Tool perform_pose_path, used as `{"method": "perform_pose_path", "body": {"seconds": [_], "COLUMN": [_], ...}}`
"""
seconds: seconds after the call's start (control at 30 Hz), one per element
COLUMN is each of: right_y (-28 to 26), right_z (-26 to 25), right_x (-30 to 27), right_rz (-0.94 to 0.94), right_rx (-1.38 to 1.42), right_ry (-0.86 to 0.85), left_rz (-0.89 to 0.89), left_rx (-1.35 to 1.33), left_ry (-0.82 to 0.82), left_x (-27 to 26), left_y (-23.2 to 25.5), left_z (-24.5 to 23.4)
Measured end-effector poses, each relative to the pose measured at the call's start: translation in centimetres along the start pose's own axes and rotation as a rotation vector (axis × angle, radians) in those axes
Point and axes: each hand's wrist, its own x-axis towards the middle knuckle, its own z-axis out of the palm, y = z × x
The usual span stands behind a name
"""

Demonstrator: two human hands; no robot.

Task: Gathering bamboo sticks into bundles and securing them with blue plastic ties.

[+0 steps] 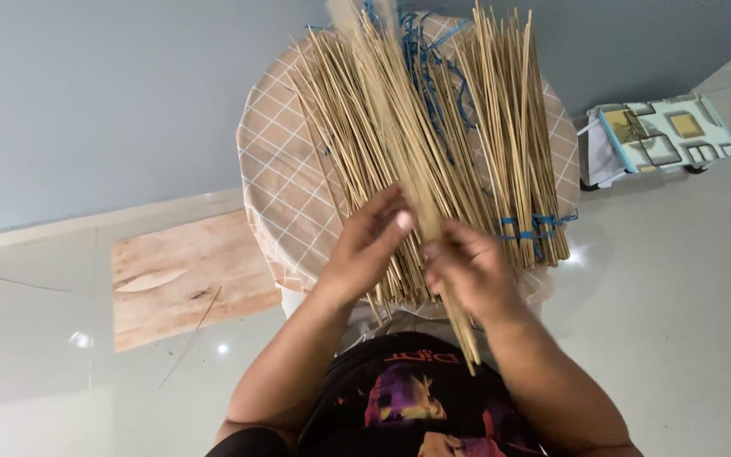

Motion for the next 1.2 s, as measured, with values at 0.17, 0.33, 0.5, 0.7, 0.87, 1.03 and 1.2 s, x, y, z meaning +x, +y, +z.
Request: {"method": "perform_pose_path", "body": {"seconds": [0.17, 0.33, 0.5, 0.7, 0.87, 1.03, 1.2], "right_y": [2.5, -2.7, -3.3, -3.6, -2.1, -1.8, -3.2], "right_z": [1.2, 1.8, -1.5, -2.8, -4.8, -4.0, -2.3], "right_x": [-1.4, -1.9, -2.0, -1.1, 1.5, 3.6, 4.8], "right_rz": [-0.118, -0.356, -0.404, -0.346, -0.365, -0.113, 0.091], "right_rx": [-0.212, -0.307, -0.438, -0.696, -1.072, -1.435, -1.355], "right_ry": [-0.309, -0.461, -0.211, -0.029, -0.114, -0.187, -0.223], "left_rz": [-0.007, 0.296, 0.463, 0.548, 0.321, 0.238, 0.124], "left_rx": [-0.969, -0.565, -0.145, 0.179, 0.249, 0.256, 0.122], "left_ry": [0.177, 0.298, 0.377, 0.242, 0.455, 0.566, 0.631], "left_x": [1.4, 2.1, 4.5, 7.1, 5.2, 4.1, 3.3], "left_y": [0.1, 12.1, 13.7, 2.4, -6.4, -7.8, -3.7], "left_z": [0.1, -5.9, -10.0, -11.2, -10.8, -10.2, -8.3]}}
